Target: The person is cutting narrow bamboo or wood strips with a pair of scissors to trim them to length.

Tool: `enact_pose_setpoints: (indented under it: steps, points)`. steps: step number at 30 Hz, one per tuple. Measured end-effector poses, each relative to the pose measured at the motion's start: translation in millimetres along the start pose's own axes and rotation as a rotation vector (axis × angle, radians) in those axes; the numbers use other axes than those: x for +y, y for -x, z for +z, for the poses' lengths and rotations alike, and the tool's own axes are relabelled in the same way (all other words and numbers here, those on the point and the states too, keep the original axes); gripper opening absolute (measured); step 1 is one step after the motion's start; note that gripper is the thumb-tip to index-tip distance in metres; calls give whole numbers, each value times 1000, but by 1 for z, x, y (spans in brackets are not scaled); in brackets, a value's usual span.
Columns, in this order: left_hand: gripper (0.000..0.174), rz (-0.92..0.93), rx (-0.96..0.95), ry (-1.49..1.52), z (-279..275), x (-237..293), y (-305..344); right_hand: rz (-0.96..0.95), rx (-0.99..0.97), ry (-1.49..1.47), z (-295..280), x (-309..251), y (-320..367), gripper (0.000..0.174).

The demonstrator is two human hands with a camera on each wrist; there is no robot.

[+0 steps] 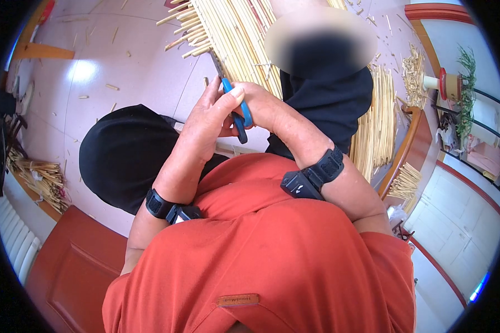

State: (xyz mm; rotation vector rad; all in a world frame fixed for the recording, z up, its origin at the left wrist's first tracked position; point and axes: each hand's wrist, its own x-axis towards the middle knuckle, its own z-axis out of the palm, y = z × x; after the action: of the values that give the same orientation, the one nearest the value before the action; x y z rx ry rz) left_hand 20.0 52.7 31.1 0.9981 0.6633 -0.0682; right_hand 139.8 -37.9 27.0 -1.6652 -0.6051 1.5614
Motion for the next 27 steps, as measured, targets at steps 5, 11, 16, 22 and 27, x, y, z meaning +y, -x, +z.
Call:
enact_pose_setpoints:
  steps: [5,11,16,22,27]
  points:
    - [60,23,43,94,-4,0,-4,26,20,-18,4,0,-5,24]
    - [54,37,45,96,-1,3,-6,-19,12,-85,3,3,-4,25]
    - [65,18,22,-8,-1,7,-5,-13,23,-164,4,5,-3,21]
    - [65,-20,-20,25,-6,-1,-8,-10,41,-88,5,4,-6,20]
    - [55,14,11,180,-9,-6,-8,-61,31,-77,8,9,-13,21]
